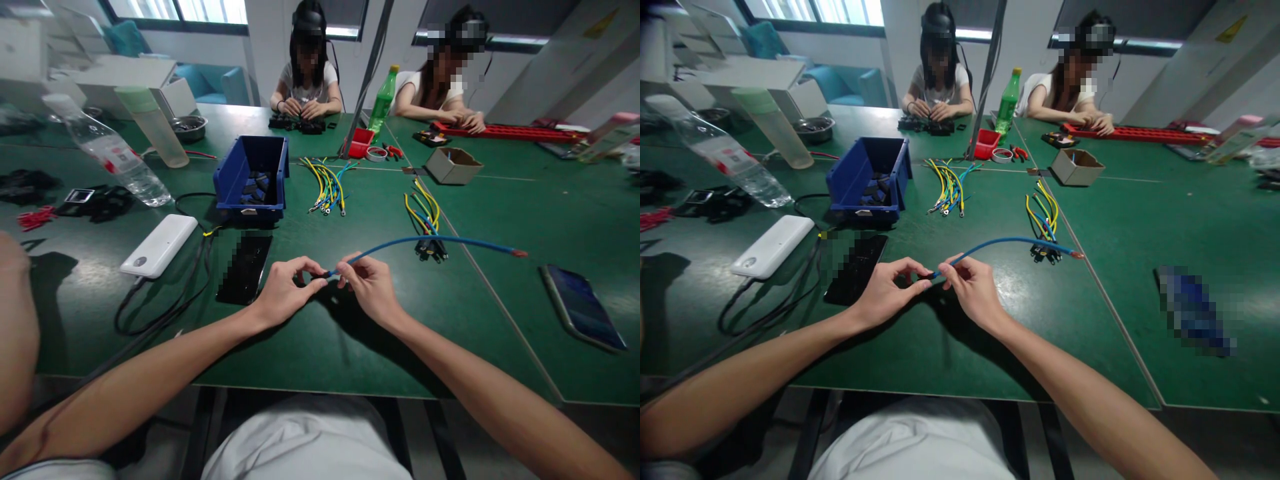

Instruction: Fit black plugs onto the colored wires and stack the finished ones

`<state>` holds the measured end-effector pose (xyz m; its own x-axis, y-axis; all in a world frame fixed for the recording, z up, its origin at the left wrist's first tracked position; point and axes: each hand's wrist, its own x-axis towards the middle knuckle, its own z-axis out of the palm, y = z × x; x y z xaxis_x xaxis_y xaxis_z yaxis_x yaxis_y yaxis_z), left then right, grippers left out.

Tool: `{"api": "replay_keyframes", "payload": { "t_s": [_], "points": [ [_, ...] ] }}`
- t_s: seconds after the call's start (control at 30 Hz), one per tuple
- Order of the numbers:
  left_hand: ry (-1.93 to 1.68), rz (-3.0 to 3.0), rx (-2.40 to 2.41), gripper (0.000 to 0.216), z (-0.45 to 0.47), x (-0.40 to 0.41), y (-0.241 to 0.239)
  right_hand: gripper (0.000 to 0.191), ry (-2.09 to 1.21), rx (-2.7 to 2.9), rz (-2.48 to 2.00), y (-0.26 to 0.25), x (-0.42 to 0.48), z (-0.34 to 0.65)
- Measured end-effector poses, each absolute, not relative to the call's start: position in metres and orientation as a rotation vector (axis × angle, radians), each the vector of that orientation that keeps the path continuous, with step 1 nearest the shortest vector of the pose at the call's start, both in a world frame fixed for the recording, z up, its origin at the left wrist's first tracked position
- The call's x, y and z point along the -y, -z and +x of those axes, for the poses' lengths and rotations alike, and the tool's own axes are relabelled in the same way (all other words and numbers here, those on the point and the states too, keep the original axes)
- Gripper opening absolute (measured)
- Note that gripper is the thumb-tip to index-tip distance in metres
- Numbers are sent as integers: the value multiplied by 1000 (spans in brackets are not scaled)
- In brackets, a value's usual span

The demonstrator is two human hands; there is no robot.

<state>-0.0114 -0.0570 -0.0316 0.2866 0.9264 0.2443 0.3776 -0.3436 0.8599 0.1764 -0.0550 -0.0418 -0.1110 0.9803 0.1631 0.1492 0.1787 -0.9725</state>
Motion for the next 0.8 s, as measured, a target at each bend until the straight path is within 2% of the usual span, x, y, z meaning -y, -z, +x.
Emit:
{"api": "replay_keyframes", "payload": {
  "t_s": [0.33, 0.57, 0.8],
  "points": [
    [-874, 1849, -1057, 18, -13, 60, 27, 33, -1159, 1418, -1175, 39, 53, 176],
    [-834, 1686, -870, 37, -12, 58, 32, 40, -1259, 1289, -1174, 40, 48, 179],
    [-809, 1633, -849, 42, -11, 55, 38, 43, -1348, 1153, -1210, 40, 46, 177]
  ]
}}
